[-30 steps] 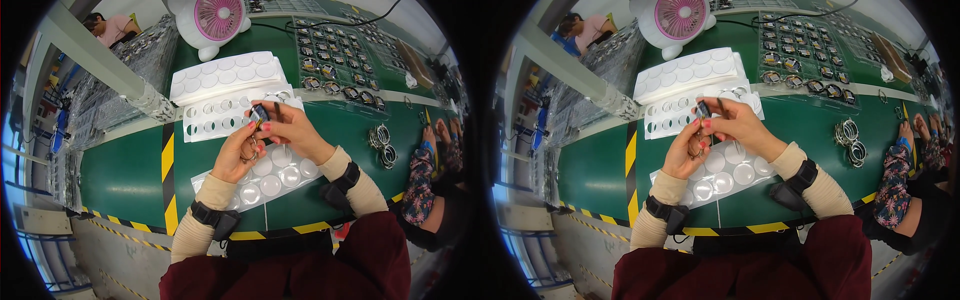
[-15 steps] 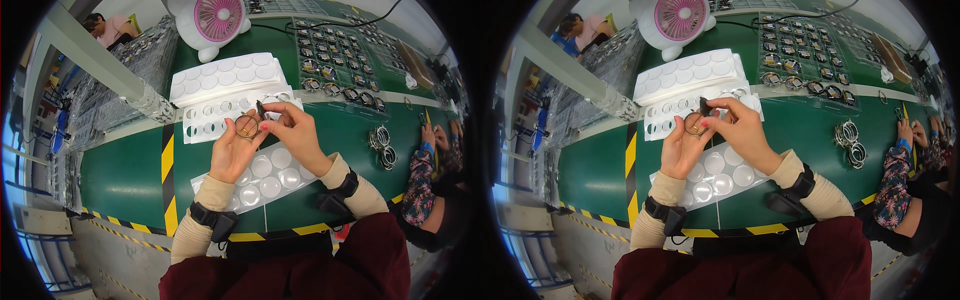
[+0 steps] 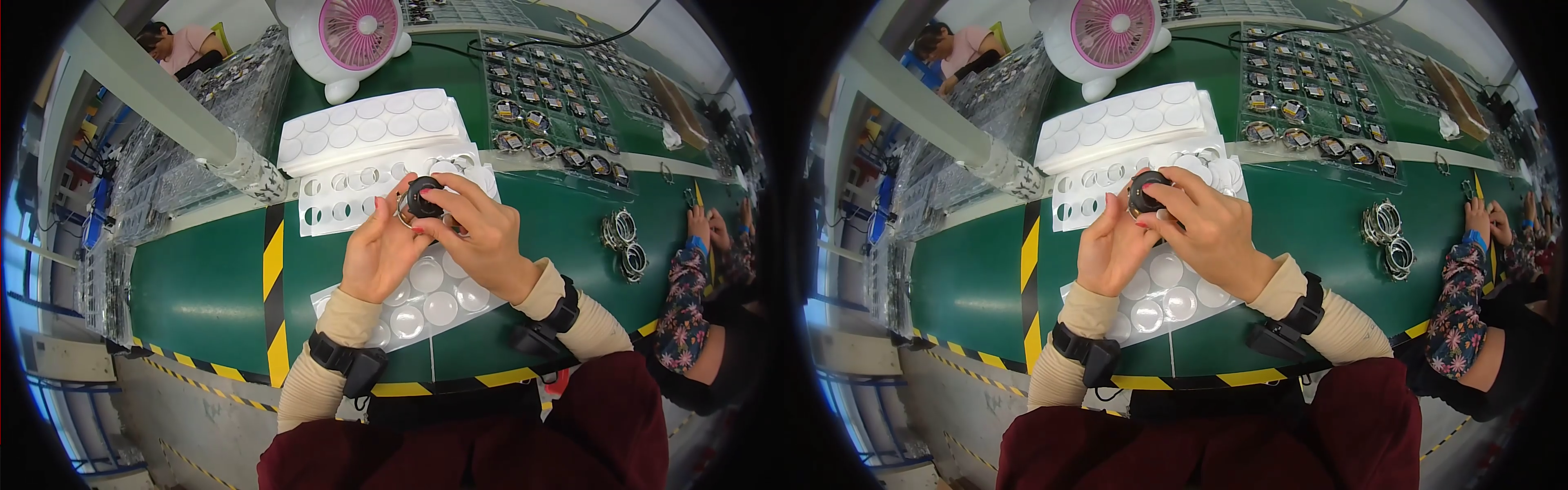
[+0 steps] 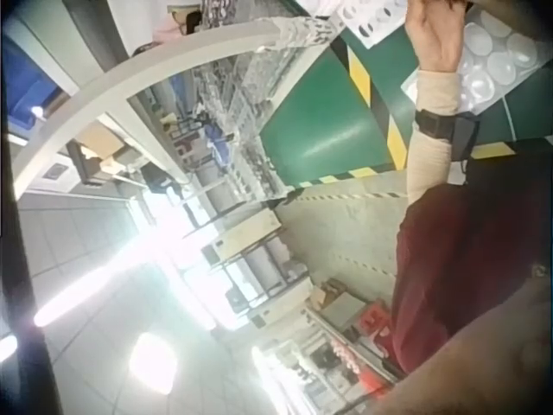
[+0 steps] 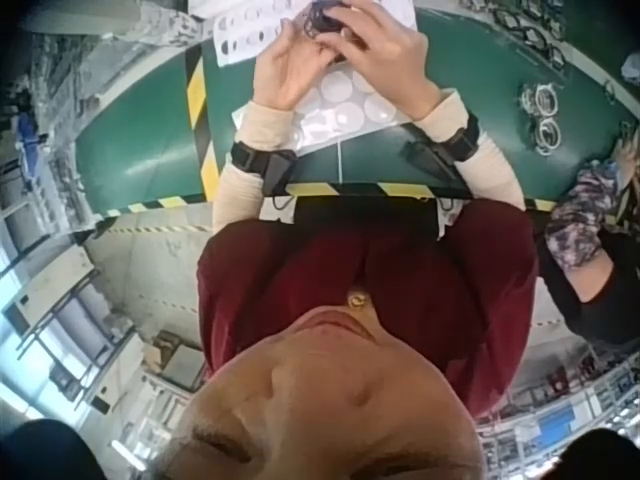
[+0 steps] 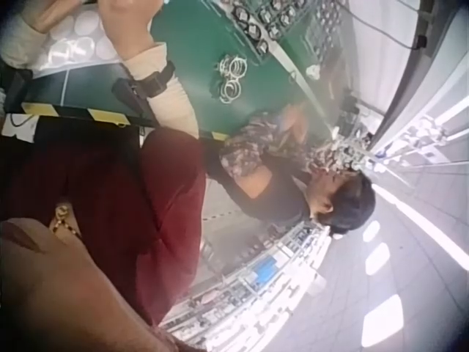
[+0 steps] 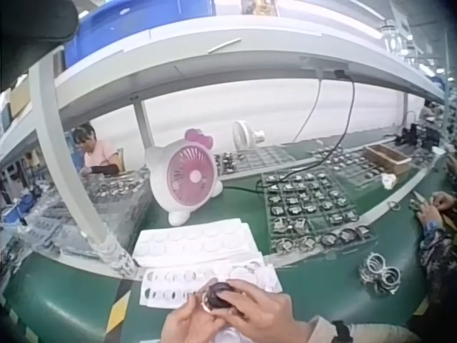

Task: The person peels a white circular sticker from a sheet, presses it onto the back of a watch case, and then fits a circuit board and a black plastic cover into the case. They use a small metal tool to press the components into place before setting the watch aside.

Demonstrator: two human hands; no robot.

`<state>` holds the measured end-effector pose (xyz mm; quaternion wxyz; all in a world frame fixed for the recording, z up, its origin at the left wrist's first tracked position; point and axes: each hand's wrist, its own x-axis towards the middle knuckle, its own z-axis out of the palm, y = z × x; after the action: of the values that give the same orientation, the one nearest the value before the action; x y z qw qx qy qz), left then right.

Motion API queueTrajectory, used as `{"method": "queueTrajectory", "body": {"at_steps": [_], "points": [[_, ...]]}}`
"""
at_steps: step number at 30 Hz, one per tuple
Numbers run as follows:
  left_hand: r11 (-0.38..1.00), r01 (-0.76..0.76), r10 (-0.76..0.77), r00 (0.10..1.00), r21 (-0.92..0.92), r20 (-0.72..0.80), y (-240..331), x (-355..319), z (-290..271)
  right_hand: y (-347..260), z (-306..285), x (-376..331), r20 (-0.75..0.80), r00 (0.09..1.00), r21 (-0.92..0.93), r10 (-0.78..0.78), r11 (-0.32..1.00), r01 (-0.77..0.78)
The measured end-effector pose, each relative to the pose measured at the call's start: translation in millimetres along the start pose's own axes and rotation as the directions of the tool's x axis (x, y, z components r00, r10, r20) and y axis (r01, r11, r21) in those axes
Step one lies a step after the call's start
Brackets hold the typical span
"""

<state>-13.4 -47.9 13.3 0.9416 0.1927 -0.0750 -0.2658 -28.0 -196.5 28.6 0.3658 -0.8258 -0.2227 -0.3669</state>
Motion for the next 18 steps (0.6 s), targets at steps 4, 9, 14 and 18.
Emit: {"method": "queueTrajectory", "body": {"at_steps": [4,9,14,18], "points": [[0.997,-0.035,0.037,0.999,0.063,-0.022,0.4,1.1,0.8,-1.8,-2.7,2.4,-0.008,1.0,0.02,0.025,0.999,-0.025],[0.987,-0.094,0.093,0.996,0.127,0.011,0.0,-0.1,-3.6,-11.2,-8.1,4.7,0.04,0.995,0.115,0.089,0.989,-0.093],[0.984,-0.071,0.068,0.997,0.162,0.026,0.6,-2.6,-2.6,-16.4,-12.6,6.8,0.082,0.991,0.119,0.105,0.986,-0.114],[0.983,-0.068,0.064,0.998,0.173,0.028,-0.5,-2.8,-4.2,-16.8,-14.0,6.3,0.087,0.99,0.103,0.113,0.987,-0.121]]}}
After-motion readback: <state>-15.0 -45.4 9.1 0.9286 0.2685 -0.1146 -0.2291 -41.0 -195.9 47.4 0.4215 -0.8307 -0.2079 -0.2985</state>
